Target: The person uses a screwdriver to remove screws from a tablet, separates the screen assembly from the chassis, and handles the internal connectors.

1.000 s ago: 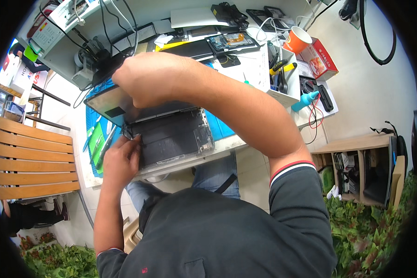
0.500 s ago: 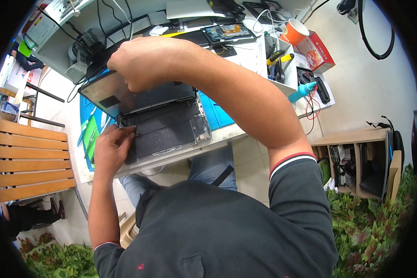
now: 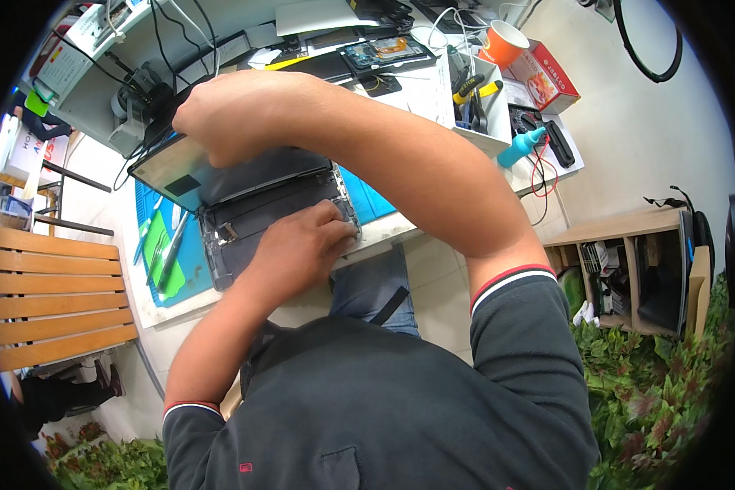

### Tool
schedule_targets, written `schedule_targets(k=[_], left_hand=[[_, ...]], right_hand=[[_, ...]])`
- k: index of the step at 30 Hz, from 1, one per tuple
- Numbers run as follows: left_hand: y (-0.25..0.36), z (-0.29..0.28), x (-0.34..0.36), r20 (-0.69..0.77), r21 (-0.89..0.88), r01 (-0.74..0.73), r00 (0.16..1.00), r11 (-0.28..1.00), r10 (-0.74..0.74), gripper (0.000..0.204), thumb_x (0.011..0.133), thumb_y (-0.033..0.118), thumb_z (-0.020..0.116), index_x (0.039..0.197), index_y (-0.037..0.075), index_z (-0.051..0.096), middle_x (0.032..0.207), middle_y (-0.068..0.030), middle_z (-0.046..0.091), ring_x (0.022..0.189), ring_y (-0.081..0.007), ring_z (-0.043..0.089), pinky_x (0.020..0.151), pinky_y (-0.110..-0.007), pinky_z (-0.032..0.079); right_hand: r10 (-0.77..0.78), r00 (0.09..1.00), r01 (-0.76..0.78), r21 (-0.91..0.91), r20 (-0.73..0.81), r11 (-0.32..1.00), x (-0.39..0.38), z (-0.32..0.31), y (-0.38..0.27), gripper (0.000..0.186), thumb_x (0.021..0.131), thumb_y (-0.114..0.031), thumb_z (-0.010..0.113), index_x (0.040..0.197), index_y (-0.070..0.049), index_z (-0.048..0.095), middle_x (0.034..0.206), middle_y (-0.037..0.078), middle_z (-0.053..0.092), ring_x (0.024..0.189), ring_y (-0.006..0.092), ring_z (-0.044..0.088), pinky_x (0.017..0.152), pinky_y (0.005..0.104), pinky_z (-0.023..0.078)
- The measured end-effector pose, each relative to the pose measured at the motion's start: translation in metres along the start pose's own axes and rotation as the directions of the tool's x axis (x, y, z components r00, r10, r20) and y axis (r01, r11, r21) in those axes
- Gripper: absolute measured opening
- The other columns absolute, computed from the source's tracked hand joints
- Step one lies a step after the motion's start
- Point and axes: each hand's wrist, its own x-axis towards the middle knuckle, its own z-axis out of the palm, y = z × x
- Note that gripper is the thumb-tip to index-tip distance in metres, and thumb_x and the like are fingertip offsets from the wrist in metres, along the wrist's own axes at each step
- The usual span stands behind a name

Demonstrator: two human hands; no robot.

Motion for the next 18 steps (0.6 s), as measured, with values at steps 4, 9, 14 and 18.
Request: schedule_targets(k=[4, 9, 14, 18], left_hand=[[0.000, -0.009, 0.010, 0.119, 0.028, -0.025, 0.993, 0.999, 0.022, 0.013, 0.096, 0.016, 0.079, 0.107, 0.010, 0.082, 0.106, -0.0076, 0.070, 0.094, -0.0315, 0.073, 0.082, -0.045, 0.058], [0.002, -0.018, 0.028, 0.204, 0.055, -0.111, 0.974, 0.992, 0.098, 0.011, 0.097, 0.018, 0.076, 0.101, 0.008, 0.078, 0.104, -0.0094, 0.069, 0.093, -0.0330, 0.073, 0.081, -0.047, 0.058], [0.003, -0.016, 0.034, 0.268, 0.176, -0.169, 0.956, 0.970, 0.118, 0.012, 0.094, 0.015, 0.075, 0.096, 0.004, 0.073, 0.103, -0.0111, 0.067, 0.090, -0.0326, 0.073, 0.079, -0.047, 0.059], [0.002, -0.010, 0.033, 0.255, 0.187, -0.199, 0.956, 0.962, 0.148, 0.014, 0.091, 0.015, 0.076, 0.095, 0.002, 0.071, 0.102, -0.0124, 0.067, 0.086, -0.0323, 0.073, 0.075, -0.046, 0.060]], right_hand=[[-0.006, 1.000, 0.006, 0.003, 0.005, 1.000, -0.003, -0.002, -0.001, 0.023, 0.087, -0.007, 0.075, 0.108, 0.000, 0.080, 0.099, 0.020, 0.082, 0.097, 0.0355, 0.081, 0.086, 0.0467, 0.064], [-0.001, 1.000, 0.002, 0.022, -0.019, 1.000, -0.005, -0.001, -0.002, 0.021, 0.086, -0.007, 0.074, 0.105, 0.000, 0.081, 0.099, 0.020, 0.082, 0.096, 0.0359, 0.081, 0.085, 0.0467, 0.064], [-0.003, 1.000, 0.003, 0.022, -0.004, 1.000, -0.006, -0.003, -0.003, 0.022, 0.085, -0.006, 0.073, 0.104, 0.000, 0.081, 0.100, 0.021, 0.082, 0.096, 0.0373, 0.081, 0.084, 0.0474, 0.064], [-0.006, 1.000, 0.006, 0.009, -0.019, 1.000, -0.005, 0.001, -0.002, 0.022, 0.085, -0.006, 0.073, 0.105, 0.000, 0.081, 0.100, 0.021, 0.082, 0.096, 0.0382, 0.081, 0.084, 0.0479, 0.064]])
